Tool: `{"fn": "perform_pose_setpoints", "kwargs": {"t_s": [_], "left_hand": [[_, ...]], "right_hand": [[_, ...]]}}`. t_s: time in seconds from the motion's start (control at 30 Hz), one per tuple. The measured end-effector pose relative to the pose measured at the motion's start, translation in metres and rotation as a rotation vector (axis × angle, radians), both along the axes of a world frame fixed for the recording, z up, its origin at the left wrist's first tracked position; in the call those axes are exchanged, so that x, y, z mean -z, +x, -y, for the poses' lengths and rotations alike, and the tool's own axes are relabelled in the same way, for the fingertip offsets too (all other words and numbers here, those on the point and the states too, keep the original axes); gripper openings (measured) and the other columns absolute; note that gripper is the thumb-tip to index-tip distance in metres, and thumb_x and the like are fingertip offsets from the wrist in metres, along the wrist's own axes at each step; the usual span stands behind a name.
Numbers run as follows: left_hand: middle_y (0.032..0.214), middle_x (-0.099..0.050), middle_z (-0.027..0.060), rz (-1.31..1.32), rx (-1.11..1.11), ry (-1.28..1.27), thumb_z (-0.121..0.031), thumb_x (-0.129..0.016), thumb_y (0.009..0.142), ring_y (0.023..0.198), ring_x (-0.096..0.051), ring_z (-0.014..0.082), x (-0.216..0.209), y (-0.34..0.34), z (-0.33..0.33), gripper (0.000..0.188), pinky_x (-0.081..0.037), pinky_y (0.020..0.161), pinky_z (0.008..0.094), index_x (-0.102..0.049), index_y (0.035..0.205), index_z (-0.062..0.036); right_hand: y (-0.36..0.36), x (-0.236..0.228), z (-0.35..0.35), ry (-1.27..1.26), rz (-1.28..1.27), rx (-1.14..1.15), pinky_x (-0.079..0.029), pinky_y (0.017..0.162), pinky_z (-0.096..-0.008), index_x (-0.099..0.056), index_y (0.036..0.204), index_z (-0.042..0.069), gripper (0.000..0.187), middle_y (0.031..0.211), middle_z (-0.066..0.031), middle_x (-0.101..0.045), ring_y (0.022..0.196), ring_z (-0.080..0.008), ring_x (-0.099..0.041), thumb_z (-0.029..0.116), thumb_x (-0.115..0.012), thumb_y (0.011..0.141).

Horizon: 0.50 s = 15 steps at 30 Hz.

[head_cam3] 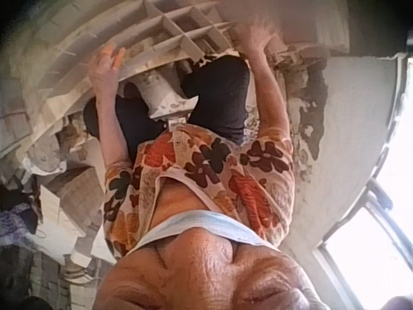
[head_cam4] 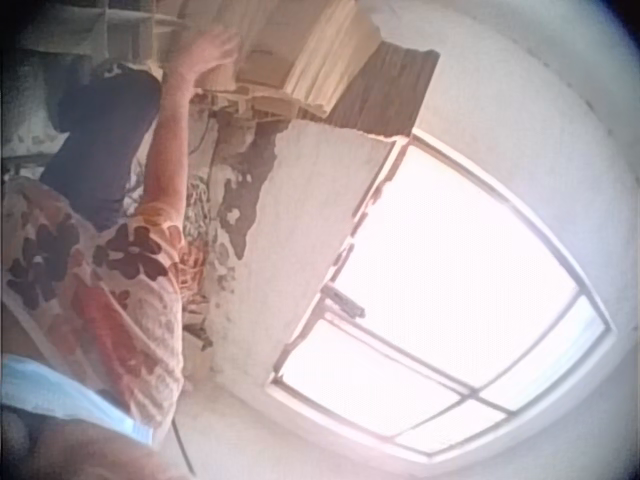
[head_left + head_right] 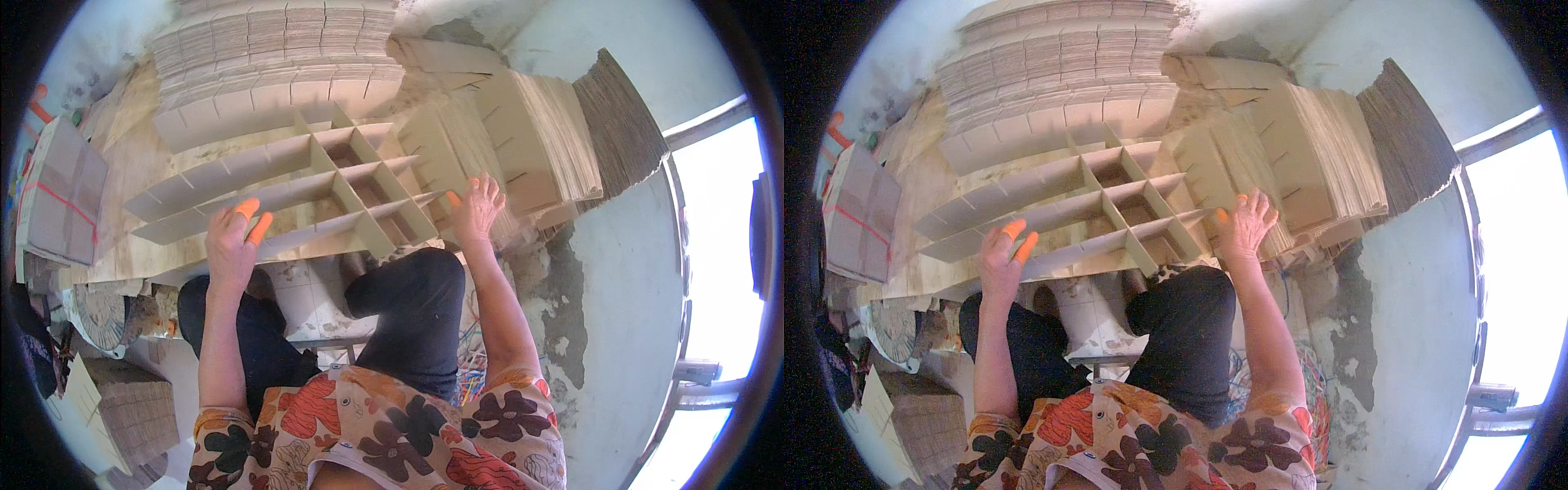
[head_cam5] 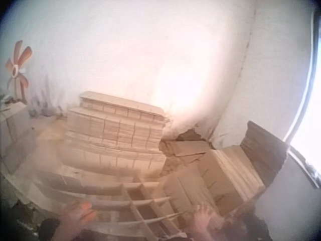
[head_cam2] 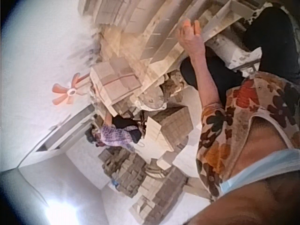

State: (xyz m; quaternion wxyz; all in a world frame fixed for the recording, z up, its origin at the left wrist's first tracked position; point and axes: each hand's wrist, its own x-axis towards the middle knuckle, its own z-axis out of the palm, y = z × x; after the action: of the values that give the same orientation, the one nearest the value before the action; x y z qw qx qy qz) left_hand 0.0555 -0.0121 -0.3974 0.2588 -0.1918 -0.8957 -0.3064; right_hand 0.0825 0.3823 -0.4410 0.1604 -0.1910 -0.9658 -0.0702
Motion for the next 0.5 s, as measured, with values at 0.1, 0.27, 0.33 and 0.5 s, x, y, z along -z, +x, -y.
{"fn": "perform_pose_setpoints", "kwargs": {"t_s": [0.1,0.27,0.33,0.5], "left_hand": [[0.083,-0.065,0.0111,0.042,0.002,0.029,-0.008,-0.075,0.069,0.080,-0.059,0.0285,0.002,0.003,0.000,0.027,-0.047,0.069,0.0369,-0.063,0.093,-0.0028],[0.084,-0.066,0.0119,-0.033,0.046,0.048,-0.009,-0.075,0.070,0.079,-0.060,0.0292,0.003,0.003,0.001,0.025,-0.048,0.070,0.0376,-0.063,0.090,-0.0020],[0.085,-0.066,0.0122,-0.042,0.059,0.044,-0.010,-0.076,0.069,0.079,-0.061,0.0296,0.004,0.007,0.006,0.025,-0.048,0.070,0.0371,-0.064,0.090,-0.0020],[0.083,-0.066,0.0123,0.013,0.074,0.052,-0.017,-0.077,0.070,0.078,-0.061,0.0296,0.008,0.013,0.009,0.027,-0.048,0.071,0.0378,-0.063,0.087,-0.0007]], "right_hand": [[-0.001,-0.006,0.010,-0.074,0.082,0.002,-0.041,0.084,-0.0511,-0.050,0.106,0.005,0.038,0.107,-0.0129,-0.056,0.103,-0.0302,-0.053,0.027,-0.066,0.079],[0.003,-0.012,-0.012,-0.024,-0.124,-0.048,-0.048,0.054,-0.0436,-0.050,0.103,0.005,0.031,0.070,-0.0150,-0.062,0.064,-0.0344,-0.063,0.021,-0.066,0.081],[0.001,-0.048,-0.018,0.029,-0.280,-0.154,-0.049,0.049,-0.0383,-0.051,0.100,0.006,0.024,0.073,-0.0132,-0.061,0.059,-0.0294,-0.062,0.020,-0.063,0.084],[-0.010,-0.163,0.031,-0.441,-0.341,-0.165,-0.045,0.054,-0.0304,-0.064,0.098,-0.001,0.025,0.074,-0.0172,-0.065,0.061,-0.0166,-0.059,0.015,-0.070,0.080]]}}
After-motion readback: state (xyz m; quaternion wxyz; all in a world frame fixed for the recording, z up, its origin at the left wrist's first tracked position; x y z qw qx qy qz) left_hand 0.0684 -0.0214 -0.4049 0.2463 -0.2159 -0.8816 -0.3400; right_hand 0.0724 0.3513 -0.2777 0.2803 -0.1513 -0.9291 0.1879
